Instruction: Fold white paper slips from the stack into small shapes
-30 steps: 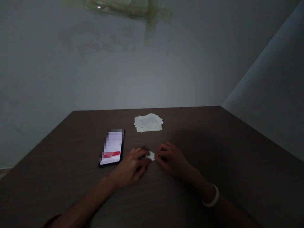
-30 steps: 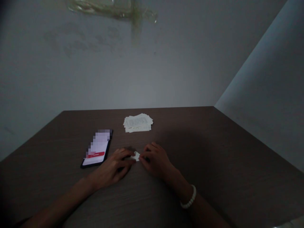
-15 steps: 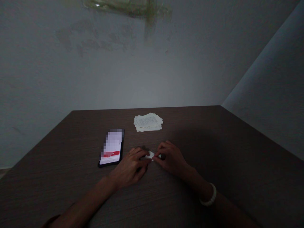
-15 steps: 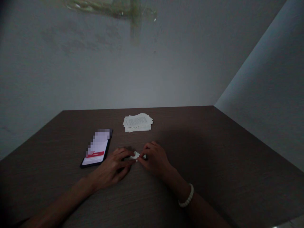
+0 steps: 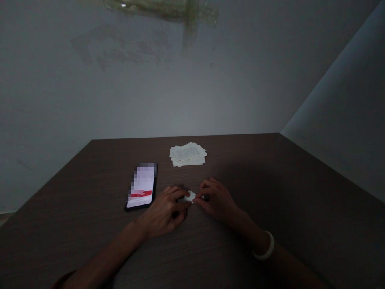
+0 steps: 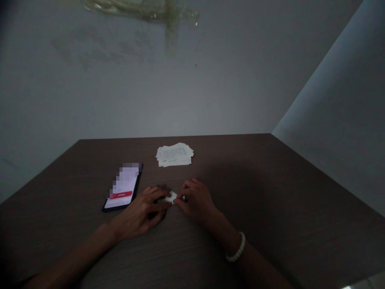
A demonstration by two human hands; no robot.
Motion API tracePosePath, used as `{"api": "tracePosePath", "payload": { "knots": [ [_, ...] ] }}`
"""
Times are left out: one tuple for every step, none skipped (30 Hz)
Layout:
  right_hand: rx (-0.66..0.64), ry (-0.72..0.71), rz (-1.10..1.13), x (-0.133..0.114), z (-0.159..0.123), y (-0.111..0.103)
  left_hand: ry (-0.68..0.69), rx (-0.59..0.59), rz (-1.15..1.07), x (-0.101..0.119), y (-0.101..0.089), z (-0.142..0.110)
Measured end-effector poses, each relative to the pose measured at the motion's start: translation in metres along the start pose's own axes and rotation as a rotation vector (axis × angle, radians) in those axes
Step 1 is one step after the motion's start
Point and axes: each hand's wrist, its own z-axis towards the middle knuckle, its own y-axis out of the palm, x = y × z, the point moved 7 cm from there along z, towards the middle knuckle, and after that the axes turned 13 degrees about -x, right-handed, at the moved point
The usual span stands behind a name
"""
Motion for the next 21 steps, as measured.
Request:
{"api": "tracePosePath", "payload": {
  "knots": [
    [0.002, 0.001, 0.004, 0.0002, 0.0, 0.0004, 0.001, 0.002, -0.006, -0.0002, -0.0001, -0.0002],
    [0.005, 0.002, 0.008, 0.0006, 0.0001, 0.0009, 0.005, 0.009, -0.013, -0.0002, -0.0004, -0.0005],
    [0.005, 0.002, 0.012, 0.0009, 0.0002, 0.0016, 0.01, 0.021, -0.021, -0.0002, -0.0009, -0.0008],
    [0.005, 0.003, 0.016, 0.0012, 0.0004, 0.0023, 0.015, 0.034, -0.03, -0.0001, -0.0015, -0.0013],
    [0.006, 0.004, 0.022, 0.0016, 0.0006, 0.0026, 0.02, 0.047, -0.039, -0.0002, -0.002, -0.0017],
    [0.008, 0.007, 0.028, 0.0018, 0.0007, 0.0027, 0.021, 0.056, -0.047, -0.0004, -0.0023, -0.0022],
    [0.01, 0.011, 0.034, 0.0018, 0.0008, 0.0024, 0.019, 0.062, -0.054, -0.0009, -0.0024, -0.0026],
    [0.008, 0.01, 0.038, 0.0014, 0.0009, 0.0022, 0.014, 0.063, -0.058, -0.0017, -0.0023, -0.003],
    [0.008, 0.009, 0.041, 0.0008, 0.001, 0.0017, 0.008, 0.062, -0.06, -0.0025, -0.0021, -0.0035],
    [0.007, 0.007, 0.043, 0.0002, 0.0009, 0.0012, 0.002, 0.06, -0.062, -0.0034, -0.0019, -0.004],
    [0.008, 0.006, 0.044, -0.0003, 0.0008, 0.0008, -0.003, 0.055, -0.063, -0.0042, -0.0014, -0.0044],
    [0.01, 0.007, 0.044, -0.0006, 0.0006, 0.0004, -0.006, 0.05, -0.065, -0.005, -0.0009, -0.0049],
    [0.014, 0.01, 0.045, -0.0005, 0.0003, 0.0003, -0.008, 0.045, -0.069, -0.0055, -0.0005, -0.0053],
    [0.018, 0.013, 0.047, -0.0003, 0.0, 0.0004, -0.013, 0.042, -0.074, -0.0062, -0.0002, -0.0057],
    [0.019, 0.019, 0.048, 0.0001, -0.0003, 0.001, -0.018, 0.038, -0.079, -0.0067, 0.0002, -0.0059],
    [0.021, 0.025, 0.049, 0.0004, -0.0005, 0.0018, -0.021, 0.034, -0.085, -0.007, 0.0006, -0.006],
    [0.025, 0.032, 0.049, 0.0008, -0.0007, 0.0025, -0.02, 0.03, -0.092, -0.007, 0.001, -0.0058],
    [0.028, 0.039, 0.046, 0.001, -0.0008, 0.0032, -0.018, 0.025, -0.101, -0.007, 0.0015, -0.0055],
    [0.034, 0.046, 0.042, 0.0009, -0.0009, 0.0036, -0.014, 0.027, -0.114, -0.0072, 0.0016, -0.005],
    [0.039, 0.051, 0.037, 0.0006, -0.001, 0.0037, -0.009, 0.03, -0.131, -0.0077, 0.0018, -0.0044],
    [0.042, 0.055, 0.032, 0.0001, -0.001, 0.0037, -0.014, 0.052, -0.163, -0.0095, 0.0009, -0.004]
  ]
}}
